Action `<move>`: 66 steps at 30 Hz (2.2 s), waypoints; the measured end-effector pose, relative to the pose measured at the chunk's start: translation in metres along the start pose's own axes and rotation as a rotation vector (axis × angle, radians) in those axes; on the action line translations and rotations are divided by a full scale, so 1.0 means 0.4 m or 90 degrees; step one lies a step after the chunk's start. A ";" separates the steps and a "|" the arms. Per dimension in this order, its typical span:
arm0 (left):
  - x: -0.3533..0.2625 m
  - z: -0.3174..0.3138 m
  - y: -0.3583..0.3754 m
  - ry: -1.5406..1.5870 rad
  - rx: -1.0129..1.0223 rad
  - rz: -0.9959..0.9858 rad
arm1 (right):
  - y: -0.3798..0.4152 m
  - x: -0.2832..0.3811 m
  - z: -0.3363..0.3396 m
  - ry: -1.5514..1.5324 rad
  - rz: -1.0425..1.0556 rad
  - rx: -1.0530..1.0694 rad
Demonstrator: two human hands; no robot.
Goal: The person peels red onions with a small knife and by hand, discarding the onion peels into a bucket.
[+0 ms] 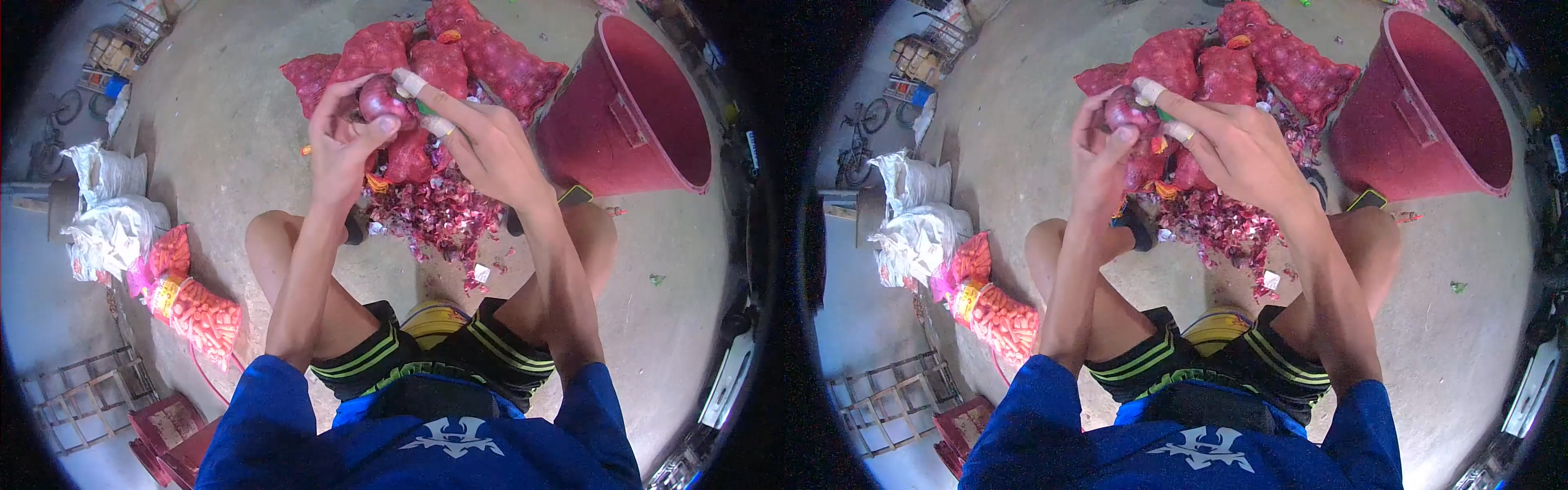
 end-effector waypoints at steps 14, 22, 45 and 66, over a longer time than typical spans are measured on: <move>-0.011 -0.042 0.036 0.100 0.145 0.109 | 0.001 -0.058 0.001 0.014 -0.049 -0.060; -0.016 -0.019 0.020 0.040 0.028 0.042 | 0.011 -0.075 0.040 -0.162 -0.118 -0.080; 0.025 -0.074 -0.016 0.076 0.007 0.027 | 0.012 -0.065 -0.006 -0.454 -0.226 -0.097; -0.053 -0.032 -0.013 0.004 -0.008 -0.055 | 0.069 -0.173 0.069 -0.112 -0.283 -0.024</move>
Point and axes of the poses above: each hand's wrist, its own y-axis away from the middle knuckle, its own z-axis out of the back of the hand, x = y × z, the point moved 9 cm from there along -y, towards the middle knuckle, and after that the axes turned 3 degrees about -x, right-handed, at the moved point
